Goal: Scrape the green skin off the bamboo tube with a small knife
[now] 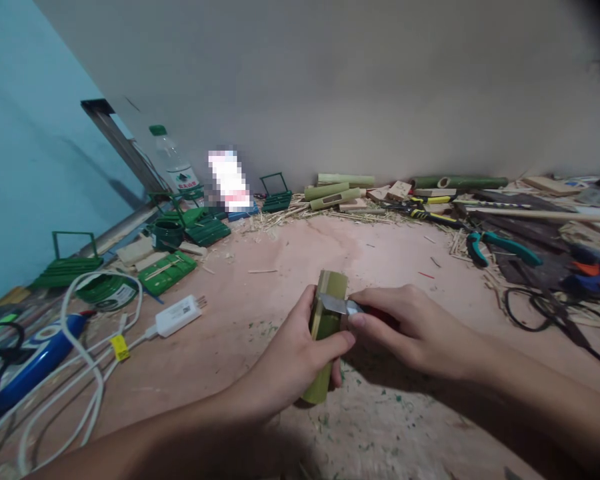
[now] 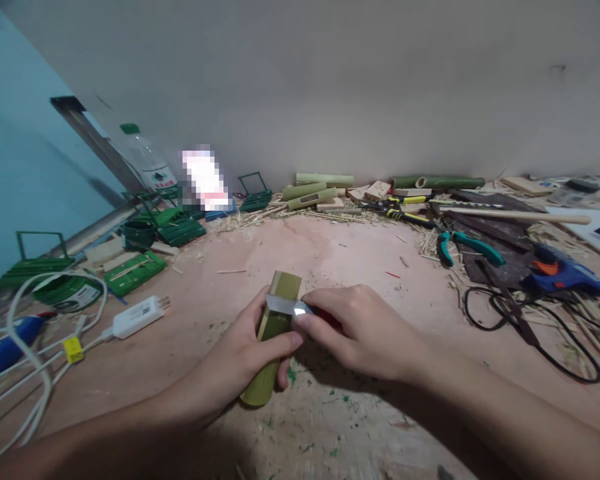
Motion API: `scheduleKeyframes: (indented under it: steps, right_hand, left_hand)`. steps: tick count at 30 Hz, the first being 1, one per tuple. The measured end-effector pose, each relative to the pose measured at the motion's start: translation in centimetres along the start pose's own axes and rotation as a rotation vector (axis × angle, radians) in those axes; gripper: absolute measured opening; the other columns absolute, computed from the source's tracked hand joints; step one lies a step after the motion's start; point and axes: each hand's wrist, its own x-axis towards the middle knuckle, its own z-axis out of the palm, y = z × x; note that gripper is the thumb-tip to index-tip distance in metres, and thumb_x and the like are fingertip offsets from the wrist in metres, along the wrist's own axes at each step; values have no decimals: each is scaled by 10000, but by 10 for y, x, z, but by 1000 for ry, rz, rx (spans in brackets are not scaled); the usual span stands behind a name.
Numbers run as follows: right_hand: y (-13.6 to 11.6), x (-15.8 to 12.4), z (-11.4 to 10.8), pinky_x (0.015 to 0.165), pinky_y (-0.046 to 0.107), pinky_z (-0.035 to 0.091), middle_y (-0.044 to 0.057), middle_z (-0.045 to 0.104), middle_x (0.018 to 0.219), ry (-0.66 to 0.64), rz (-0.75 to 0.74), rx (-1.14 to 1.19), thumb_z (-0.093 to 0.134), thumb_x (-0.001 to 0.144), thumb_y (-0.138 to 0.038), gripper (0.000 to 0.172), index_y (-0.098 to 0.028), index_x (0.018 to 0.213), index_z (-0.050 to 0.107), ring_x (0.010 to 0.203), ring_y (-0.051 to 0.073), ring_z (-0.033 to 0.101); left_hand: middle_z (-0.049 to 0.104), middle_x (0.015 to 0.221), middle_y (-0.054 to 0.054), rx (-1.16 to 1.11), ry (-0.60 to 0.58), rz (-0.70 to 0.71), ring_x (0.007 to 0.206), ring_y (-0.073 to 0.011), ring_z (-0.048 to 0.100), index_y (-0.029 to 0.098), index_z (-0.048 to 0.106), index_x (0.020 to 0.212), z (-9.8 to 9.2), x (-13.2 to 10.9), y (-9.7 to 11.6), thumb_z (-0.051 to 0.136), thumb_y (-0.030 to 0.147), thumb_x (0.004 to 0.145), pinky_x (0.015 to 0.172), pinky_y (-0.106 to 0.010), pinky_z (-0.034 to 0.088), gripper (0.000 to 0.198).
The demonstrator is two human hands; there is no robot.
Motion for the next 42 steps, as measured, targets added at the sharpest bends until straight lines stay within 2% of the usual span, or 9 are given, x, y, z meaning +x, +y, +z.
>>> scheduleKeyframes:
  steps: [6, 11, 18, 22, 25, 27, 30, 36, 42]
  right_hand:
    - [1, -1, 3, 674, 256, 393, 21, 645, 792, -52, -20, -7, 471, 1098, -343, 308, -171, 907, 640, 683, 137, 550]
    - [-2, 1, 4, 656, 260, 378, 18, 626, 764, -57, -14, -16, 460, 1098, -348, 335, -175, 853, 608, 659, 135, 533]
    - [-1, 3, 3, 670, 267, 389, 25, 651, 780, -50, 17, 0, 443, 1103, -369, 357, -168, 884, 642, 678, 142, 556]
    - [10, 5, 0, 686, 279, 391, 17, 648, 781, 70, 101, 14, 455, 1100, -397, 361, -175, 895, 653, 704, 152, 564]
    - [19, 6, -5, 655, 285, 371, 4, 606, 739, 230, 187, 27, 471, 1090, -434, 393, -178, 851, 649, 690, 154, 524]
    - [20, 6, -8, 631, 283, 356, -7, 564, 709, 275, 188, 39, 478, 1084, -438, 395, -179, 836, 644, 673, 150, 486]
    - [16, 5, -7, 618, 278, 351, -17, 541, 685, 233, 117, 36, 490, 1078, -420, 373, -176, 840, 641, 647, 142, 466]
    - [4, 1, 2, 678, 253, 406, 8, 634, 773, 16, -28, 65, 480, 1094, -370, 324, -162, 932, 668, 687, 132, 559]
    - [4, -1, 5, 649, 244, 391, 0, 603, 732, -9, -45, 63, 474, 1099, -366, 348, -160, 872, 639, 643, 118, 524]
  left_hand:
    - [608, 818, 62, -16, 24, 26, 470, -81, 577, 230, 482, 1185, 1, 3, 1, 744, 240, 837, 439, -204, 470, 436]
    - [589, 777, 74, 35, 29, 47, 478, -91, 575, 237, 473, 1143, 0, 2, -1, 711, 220, 851, 431, -201, 450, 377]
    - [573, 757, 76, 97, 41, 47, 471, -101, 572, 249, 450, 1138, -2, 2, -5, 663, 256, 898, 436, -214, 452, 321]
    - [562, 733, 81, 87, 15, 20, 466, -106, 572, 246, 443, 1217, -1, 0, -1, 666, 241, 890, 454, -227, 475, 395]
    - [575, 743, 73, 95, 6, 38, 470, -100, 570, 241, 441, 1252, 0, -2, 6, 684, 258, 892, 471, -232, 495, 434]
    - [573, 747, 72, 95, 17, 47, 469, -99, 570, 241, 442, 1265, 1, -2, 9, 700, 279, 891, 468, -229, 495, 456]
    - [563, 749, 74, 79, 18, 37, 464, -103, 577, 244, 455, 1264, 1, -2, 10, 727, 295, 880, 456, -230, 497, 473]
    - [593, 772, 65, 3, 10, 27, 452, -81, 561, 229, 479, 1192, 1, -2, 7, 739, 268, 853, 438, -205, 472, 429]
    - [607, 831, 49, 18, 26, 46, 463, -69, 564, 230, 489, 1202, 0, -3, 11, 729, 238, 848, 437, -194, 461, 428]
